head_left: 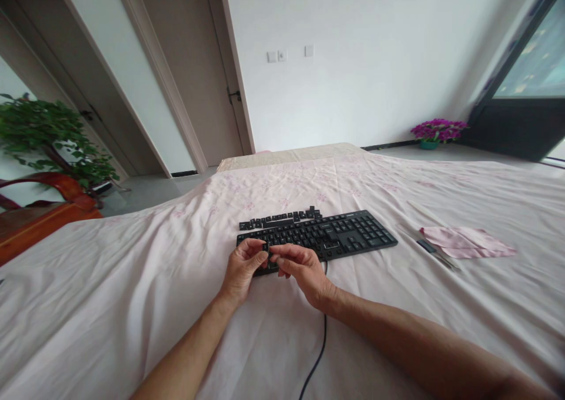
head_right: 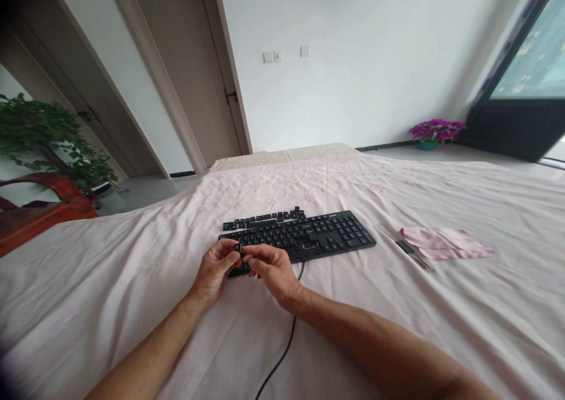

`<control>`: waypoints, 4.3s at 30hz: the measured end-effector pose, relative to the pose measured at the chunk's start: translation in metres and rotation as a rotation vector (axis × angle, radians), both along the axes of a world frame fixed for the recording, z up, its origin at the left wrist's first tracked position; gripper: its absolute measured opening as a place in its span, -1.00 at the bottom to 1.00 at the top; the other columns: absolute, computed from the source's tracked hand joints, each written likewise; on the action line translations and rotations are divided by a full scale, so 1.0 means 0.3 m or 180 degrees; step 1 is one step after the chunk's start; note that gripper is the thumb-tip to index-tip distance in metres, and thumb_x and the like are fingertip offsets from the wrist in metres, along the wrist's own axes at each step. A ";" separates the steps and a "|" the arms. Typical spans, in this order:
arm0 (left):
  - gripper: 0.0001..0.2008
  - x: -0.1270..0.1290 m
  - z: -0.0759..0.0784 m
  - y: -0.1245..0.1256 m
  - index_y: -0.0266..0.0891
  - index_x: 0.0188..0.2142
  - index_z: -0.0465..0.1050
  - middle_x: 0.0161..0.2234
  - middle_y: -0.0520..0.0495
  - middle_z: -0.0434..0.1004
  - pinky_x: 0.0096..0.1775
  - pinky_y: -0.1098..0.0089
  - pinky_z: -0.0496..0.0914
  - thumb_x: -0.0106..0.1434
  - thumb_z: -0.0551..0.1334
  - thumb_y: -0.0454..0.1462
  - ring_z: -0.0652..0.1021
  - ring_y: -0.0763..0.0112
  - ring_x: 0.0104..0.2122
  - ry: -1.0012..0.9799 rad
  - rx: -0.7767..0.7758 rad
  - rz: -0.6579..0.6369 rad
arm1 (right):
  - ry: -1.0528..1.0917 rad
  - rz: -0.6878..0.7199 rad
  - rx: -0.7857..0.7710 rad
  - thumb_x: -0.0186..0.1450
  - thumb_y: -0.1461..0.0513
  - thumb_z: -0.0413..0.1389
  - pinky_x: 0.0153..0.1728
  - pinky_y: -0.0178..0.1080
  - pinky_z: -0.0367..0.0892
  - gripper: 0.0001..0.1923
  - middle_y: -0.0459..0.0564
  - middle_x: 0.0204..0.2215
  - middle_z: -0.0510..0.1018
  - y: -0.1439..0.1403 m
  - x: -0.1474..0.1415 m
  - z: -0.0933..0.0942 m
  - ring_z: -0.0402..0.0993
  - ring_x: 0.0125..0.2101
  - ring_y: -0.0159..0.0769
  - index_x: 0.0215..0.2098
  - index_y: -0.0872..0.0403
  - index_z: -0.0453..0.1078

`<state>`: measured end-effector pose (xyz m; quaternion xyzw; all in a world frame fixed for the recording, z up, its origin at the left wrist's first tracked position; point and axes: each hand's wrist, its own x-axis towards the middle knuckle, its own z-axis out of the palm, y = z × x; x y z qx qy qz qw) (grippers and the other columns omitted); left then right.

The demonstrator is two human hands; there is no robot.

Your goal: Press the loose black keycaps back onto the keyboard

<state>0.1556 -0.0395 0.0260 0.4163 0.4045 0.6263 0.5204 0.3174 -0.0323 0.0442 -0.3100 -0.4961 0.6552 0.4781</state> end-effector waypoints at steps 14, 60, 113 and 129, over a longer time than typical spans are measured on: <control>-0.72 -0.002 -0.010 0.002 -0.27 -0.27 0.46 -0.51 0.06 0.51 -0.42 0.53 0.36 0.03 0.41 -0.23 0.47 0.56 -0.53 0.0240 -0.0012 0.0060 | -0.0041 0.0085 0.0215 0.10 0.20 0.25 -0.50 -0.34 0.25 -0.76 -0.08 -0.43 0.56 0.007 -0.003 -0.031 0.32 -0.55 -0.46 -0.24 0.02 0.57; -0.68 0.036 0.039 -0.043 -0.30 -0.33 0.58 -0.33 -0.15 0.63 -0.32 0.49 0.42 0.04 0.40 -0.08 0.59 0.41 -0.37 0.0029 -0.1066 -0.0907 | -0.3788 -0.0288 0.3475 0.38 0.20 0.01 -0.35 -0.37 0.21 -0.80 -0.07 -0.35 0.53 0.021 0.087 0.118 0.42 -0.32 -0.38 -0.27 -0.02 0.48; -0.73 -0.240 -0.111 0.101 -0.12 -0.18 0.53 -0.13 -0.01 0.54 -0.08 0.32 0.41 0.18 0.14 -0.18 0.54 0.30 -0.18 0.2871 0.0069 0.1320 | -0.4755 -0.0284 0.3585 0.38 0.18 0.03 -0.27 -0.29 0.06 -0.80 -0.09 -0.39 0.46 0.247 0.371 0.031 0.36 -0.30 -0.35 -0.23 -0.05 0.52; -0.75 -0.241 -0.115 0.107 -0.11 -0.19 0.53 -0.13 0.01 0.54 -0.07 0.34 0.40 0.18 0.13 -0.21 0.53 0.32 -0.16 0.2865 0.0088 0.1293 | -0.4945 -0.0234 0.3793 0.39 0.19 0.02 -0.32 -0.25 -0.02 -0.78 -0.09 -0.42 0.45 0.238 0.366 0.038 0.33 -0.35 -0.36 -0.31 -0.02 0.50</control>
